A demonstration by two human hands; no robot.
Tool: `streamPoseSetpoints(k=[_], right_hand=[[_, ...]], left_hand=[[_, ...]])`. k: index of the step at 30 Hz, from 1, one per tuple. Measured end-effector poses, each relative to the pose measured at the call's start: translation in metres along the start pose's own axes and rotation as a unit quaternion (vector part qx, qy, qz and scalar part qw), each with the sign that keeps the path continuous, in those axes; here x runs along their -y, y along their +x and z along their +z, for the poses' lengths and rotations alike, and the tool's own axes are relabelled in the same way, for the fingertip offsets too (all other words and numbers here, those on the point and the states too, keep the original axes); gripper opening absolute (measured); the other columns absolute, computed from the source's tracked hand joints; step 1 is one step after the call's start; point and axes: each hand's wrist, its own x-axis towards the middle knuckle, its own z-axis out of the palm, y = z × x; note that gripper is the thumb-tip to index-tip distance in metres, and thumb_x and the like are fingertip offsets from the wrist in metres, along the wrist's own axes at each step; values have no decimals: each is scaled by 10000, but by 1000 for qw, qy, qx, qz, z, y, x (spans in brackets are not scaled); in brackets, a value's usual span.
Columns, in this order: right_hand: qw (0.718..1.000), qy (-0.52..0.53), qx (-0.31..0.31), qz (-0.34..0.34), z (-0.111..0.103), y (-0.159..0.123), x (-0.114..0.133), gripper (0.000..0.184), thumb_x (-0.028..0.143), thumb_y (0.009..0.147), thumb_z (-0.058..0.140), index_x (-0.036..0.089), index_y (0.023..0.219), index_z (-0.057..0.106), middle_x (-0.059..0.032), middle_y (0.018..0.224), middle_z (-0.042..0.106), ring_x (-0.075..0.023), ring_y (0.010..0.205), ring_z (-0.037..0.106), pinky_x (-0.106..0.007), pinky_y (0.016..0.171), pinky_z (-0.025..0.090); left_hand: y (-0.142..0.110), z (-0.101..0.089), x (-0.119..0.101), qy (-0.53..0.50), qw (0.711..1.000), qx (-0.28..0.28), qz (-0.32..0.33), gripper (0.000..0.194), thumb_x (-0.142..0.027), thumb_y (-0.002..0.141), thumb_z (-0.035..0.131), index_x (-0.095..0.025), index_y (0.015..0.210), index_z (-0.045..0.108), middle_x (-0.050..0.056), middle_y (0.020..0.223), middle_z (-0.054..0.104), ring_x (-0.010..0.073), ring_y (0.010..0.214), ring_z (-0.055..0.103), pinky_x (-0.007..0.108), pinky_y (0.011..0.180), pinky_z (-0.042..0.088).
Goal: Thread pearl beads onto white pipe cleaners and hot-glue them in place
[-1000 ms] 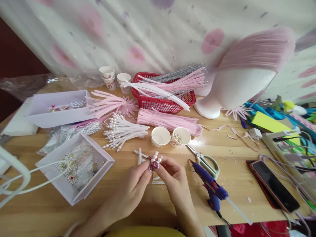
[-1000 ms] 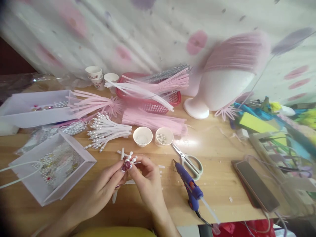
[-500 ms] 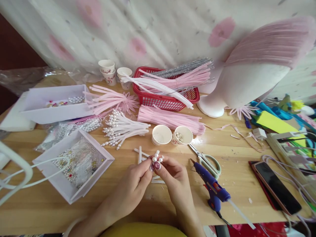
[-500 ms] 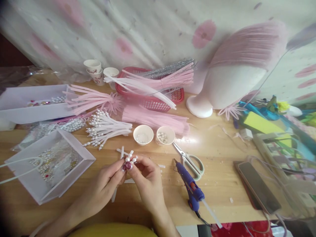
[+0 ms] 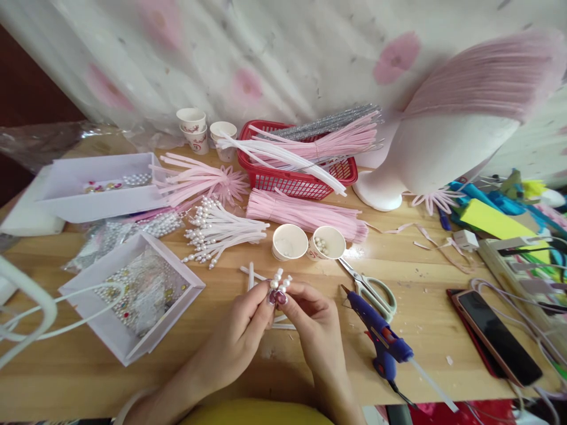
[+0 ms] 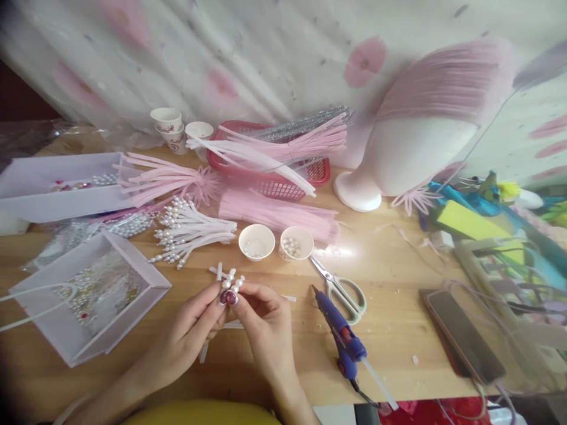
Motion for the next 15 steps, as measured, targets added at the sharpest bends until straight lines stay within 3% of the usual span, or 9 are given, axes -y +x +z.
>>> streamPoseSetpoints(k=[8,15], right_hand=[[1000,-7,-18,4,-1,1,-1,110,310,728,893,260,815,850,-27,838,846,-198,737,760,-307,750,624],[1000,-7,-6,-7,0,1,-4,175,355,744,885,261,883,837,-34,890,847,-205,794,767,-307,781,613]], left_hand=[[0,1,-2,0,1000,7,1,325,-468,1022,386,-227,852,520,-63,617,338,127,528,295,260,500,273],[2,2,0,-147,982,40,-111,412,-622,958,468,-222,1010,551,-98,630,271,101,531,192,221,480,195]])
